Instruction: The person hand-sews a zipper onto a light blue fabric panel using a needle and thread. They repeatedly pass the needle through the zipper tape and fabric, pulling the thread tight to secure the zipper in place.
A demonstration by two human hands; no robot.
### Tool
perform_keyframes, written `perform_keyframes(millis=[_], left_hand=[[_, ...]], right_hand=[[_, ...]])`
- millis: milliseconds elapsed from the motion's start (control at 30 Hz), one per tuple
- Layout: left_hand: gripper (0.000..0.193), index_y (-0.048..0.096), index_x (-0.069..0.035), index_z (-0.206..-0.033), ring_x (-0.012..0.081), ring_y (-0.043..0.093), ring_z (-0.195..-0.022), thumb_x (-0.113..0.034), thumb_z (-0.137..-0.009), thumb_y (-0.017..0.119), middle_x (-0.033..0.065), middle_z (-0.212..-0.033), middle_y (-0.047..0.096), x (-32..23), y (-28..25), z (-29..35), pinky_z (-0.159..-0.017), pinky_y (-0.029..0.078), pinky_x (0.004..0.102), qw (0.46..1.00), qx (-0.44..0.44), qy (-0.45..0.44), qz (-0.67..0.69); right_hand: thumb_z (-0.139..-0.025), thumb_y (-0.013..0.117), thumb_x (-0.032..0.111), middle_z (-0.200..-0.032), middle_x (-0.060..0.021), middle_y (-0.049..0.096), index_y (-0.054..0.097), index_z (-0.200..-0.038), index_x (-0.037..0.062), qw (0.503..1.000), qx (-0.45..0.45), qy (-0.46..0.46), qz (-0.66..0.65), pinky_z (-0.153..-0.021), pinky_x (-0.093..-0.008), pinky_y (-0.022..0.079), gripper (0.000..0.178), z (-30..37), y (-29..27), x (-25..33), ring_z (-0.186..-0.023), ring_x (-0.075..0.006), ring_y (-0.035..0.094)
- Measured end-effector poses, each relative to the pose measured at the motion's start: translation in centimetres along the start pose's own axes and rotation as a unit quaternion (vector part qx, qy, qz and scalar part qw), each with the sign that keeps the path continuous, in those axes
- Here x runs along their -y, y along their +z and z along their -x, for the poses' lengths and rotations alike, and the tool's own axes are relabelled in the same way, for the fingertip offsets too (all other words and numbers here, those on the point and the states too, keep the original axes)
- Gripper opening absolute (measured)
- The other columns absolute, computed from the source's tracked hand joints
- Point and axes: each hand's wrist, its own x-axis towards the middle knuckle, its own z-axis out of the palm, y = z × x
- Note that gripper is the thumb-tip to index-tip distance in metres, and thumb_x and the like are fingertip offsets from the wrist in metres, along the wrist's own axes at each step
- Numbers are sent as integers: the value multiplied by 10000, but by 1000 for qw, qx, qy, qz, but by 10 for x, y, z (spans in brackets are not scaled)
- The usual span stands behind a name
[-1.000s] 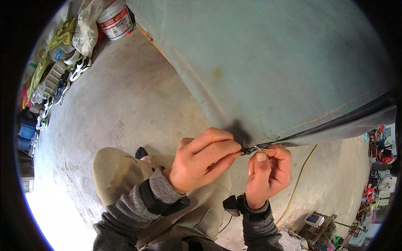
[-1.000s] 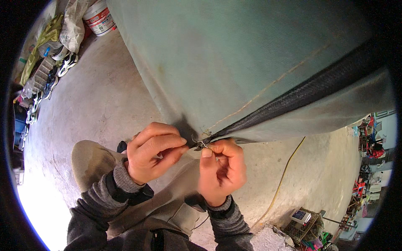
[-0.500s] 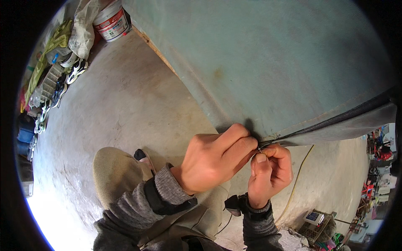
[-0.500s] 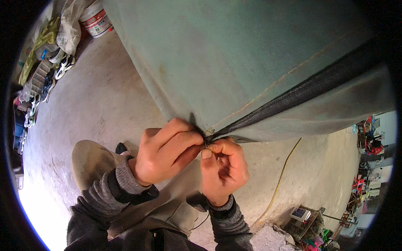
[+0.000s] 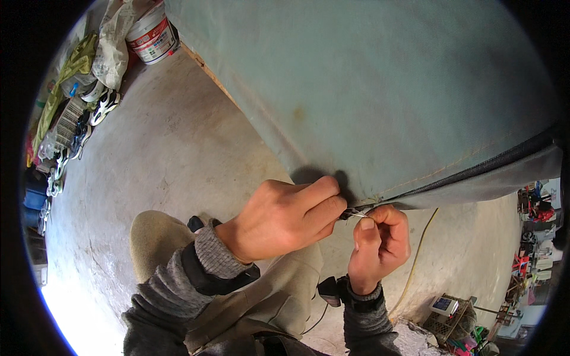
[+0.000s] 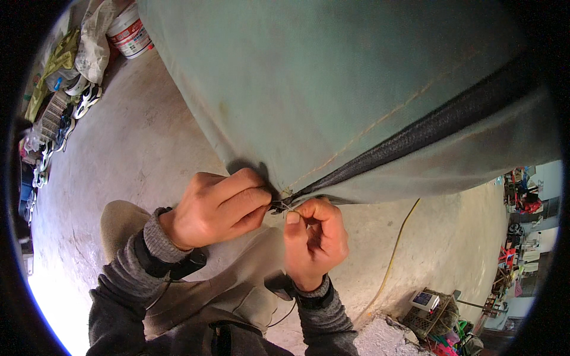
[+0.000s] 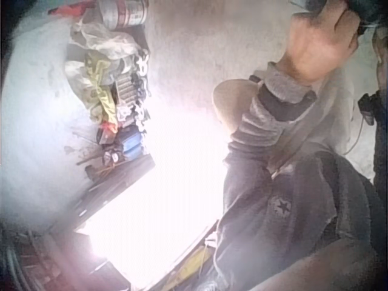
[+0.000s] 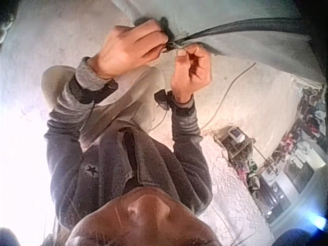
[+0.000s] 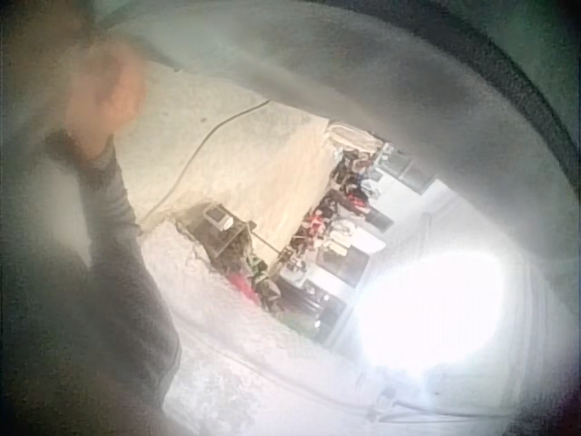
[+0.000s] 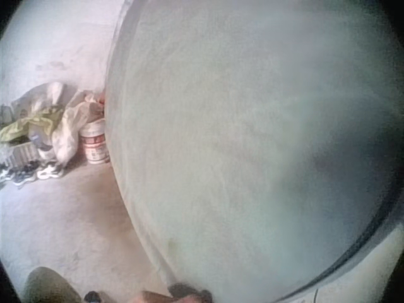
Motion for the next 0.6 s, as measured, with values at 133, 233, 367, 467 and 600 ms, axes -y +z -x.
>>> perform_keyframes(millis=[133, 233, 367, 467, 600], left_hand=[[216, 595, -43, -916, 172, 568, -569, -16, -721, 682, 51, -861, 500, 7, -4, 0, -457, 452, 303, 1000, 14, 20, 10], [258, 623, -18, -945, 215, 600, -623, 0, -709, 725, 83, -880, 572, 9, -8, 3, -504, 496, 313, 999, 25, 9, 40], [270, 615, -4, -992, 245, 624, -729, 23, -755, 741, 121, -914, 604, 2, -6, 9, -591, 514, 306, 996, 17, -24, 81], [228, 573, -11, -1007, 221, 613, -751, 50, -826, 696, 137, -934, 593, -2, -1, 13, -619, 492, 284, 979, 11, -101, 178], [187, 512, -6, -1028, 158, 577, -717, 72, -897, 619, 125, -946, 575, -7, 11, 15, -602, 465, 252, 943, -56, -128, 302]], right_hand=[[-870, 689, 27, -799, -10, 556, 569, -913, -24, 1000, -2, -1, -3, -588, -183, 342, 137, 0, 0, -2, -656, -53, 426], [-865, 688, 16, -799, -20, 564, 570, -926, -26, 1000, -9, 3, 5, -590, -188, 351, 139, 0, 0, -3, -657, -56, 438], [-840, 685, -28, -779, -46, 584, 580, -933, -26, 997, 17, -71, 37, -566, -198, 366, 140, -2, -1, -4, -630, -69, 459], [-821, 683, -56, -751, -59, 594, 588, -933, -19, 991, 33, -103, 75, -526, -208, 367, 152, -4, -1, -3, -587, -82, 463], [-820, 685, -55, -719, -55, 584, 593, -929, -14, 984, 47, -122, 118, -498, -213, 359, 148, -3, -1, 0, -556, -90, 458]])
